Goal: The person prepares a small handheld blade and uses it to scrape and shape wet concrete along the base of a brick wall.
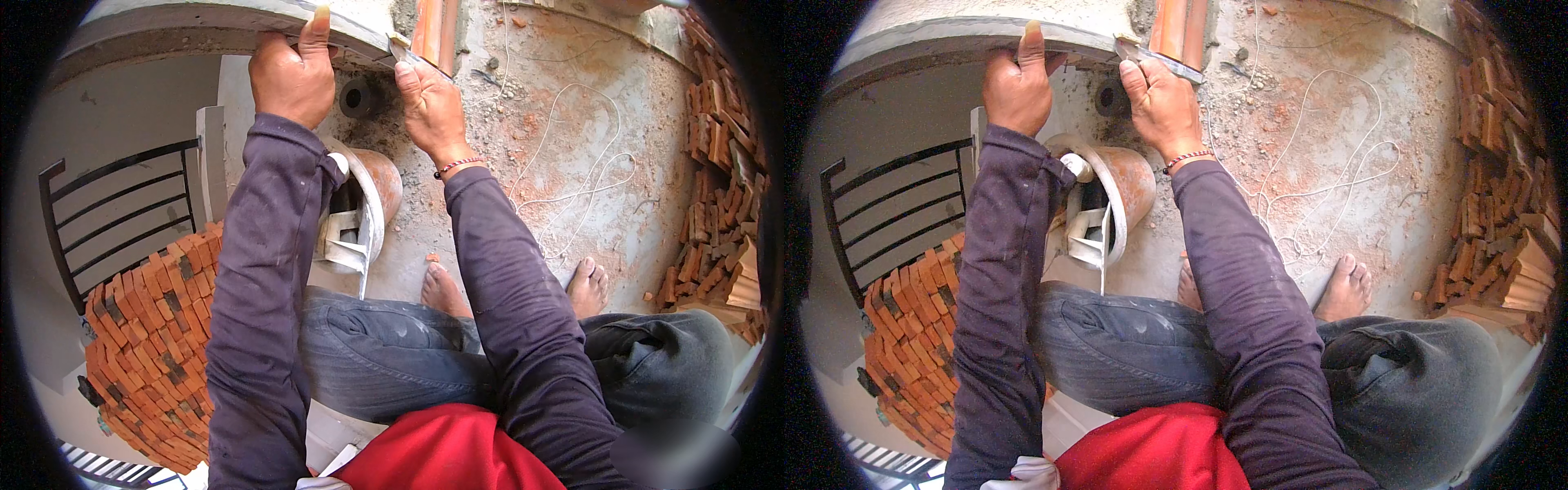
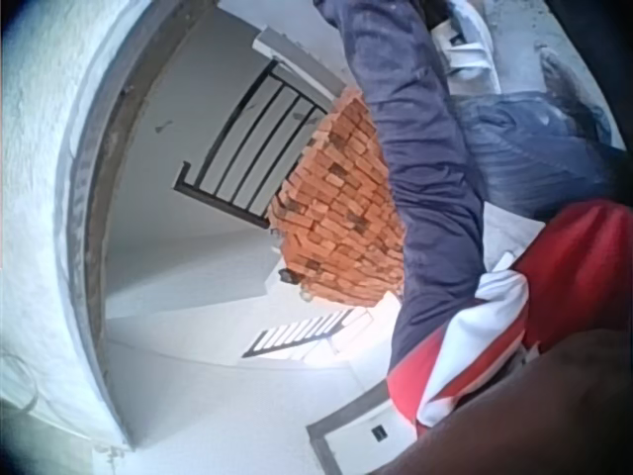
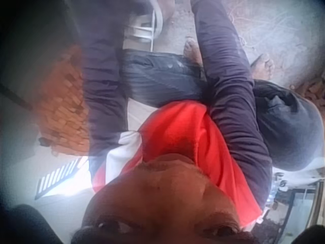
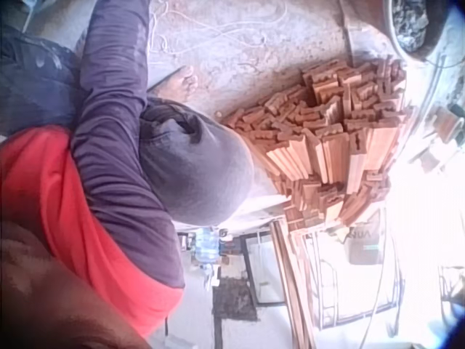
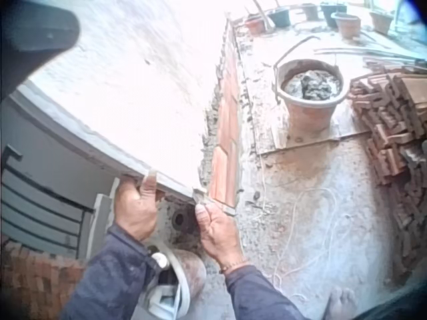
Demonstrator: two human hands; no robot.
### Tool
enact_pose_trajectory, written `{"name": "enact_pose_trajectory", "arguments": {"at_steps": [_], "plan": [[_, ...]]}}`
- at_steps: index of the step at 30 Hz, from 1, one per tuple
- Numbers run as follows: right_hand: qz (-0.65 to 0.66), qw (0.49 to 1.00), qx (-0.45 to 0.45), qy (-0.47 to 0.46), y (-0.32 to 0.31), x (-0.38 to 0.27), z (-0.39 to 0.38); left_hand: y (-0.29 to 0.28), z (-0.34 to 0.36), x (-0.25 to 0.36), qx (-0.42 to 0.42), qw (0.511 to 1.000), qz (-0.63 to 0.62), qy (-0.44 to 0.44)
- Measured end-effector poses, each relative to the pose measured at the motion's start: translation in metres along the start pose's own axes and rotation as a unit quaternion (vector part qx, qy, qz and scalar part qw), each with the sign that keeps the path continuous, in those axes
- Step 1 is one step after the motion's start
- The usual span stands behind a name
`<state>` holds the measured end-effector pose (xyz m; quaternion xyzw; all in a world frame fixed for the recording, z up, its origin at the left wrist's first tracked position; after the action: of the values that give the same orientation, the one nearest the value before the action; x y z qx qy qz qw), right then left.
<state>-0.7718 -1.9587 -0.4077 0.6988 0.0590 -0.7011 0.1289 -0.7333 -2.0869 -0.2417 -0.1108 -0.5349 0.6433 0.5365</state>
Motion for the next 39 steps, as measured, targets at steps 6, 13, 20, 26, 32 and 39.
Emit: {"name": "enact_pose_trajectory", "arguments": {"at_steps": [6,13,20,26,32,39], "plan": [[0.006,1.0,0.007,0.003,-0.001,0.004,0.0,0.002,0.001,0.006,0.004,0.999,-0.043,0.024],[-0.006,1.0,-0.005,-0.012,-0.001,0.002,0.001,0.0,-0.003,0.021,0.025,0.996,-0.079,0.043],[0.012,0.999,0.007,-0.046,0.0,-0.003,0.004,0.002,-0.001,0.011,0.001,0.999,-0.041,0.022],[-0.037,0.998,0.011,-0.045,-0.002,0.001,0.006,0.003,-0.002,0.014,-0.007,0.998,-0.056,0.022],[-0.095,0.994,0.025,-0.043,-0.009,-0.002,0.003,-0.002,-0.006,0.021,0.022,0.998,-0.059,0.025],[-0.15,0.987,-0.007,-0.059,-0.01,-0.013,0.004,-0.005,-0.002,0.013,0.05,0.998,0.032,0.011]]}}
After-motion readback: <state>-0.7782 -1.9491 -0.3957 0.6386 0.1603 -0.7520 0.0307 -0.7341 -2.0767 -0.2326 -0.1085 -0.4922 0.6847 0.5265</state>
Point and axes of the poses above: each hand's wrist, its own z-axis towards the middle knuckle, its own y-axis out of the palm, x = y × z, the point moved 10 cm from there along z, towards the middle knuckle, and after that the axes turned 10 degrees about x, right-handed, at the moved point
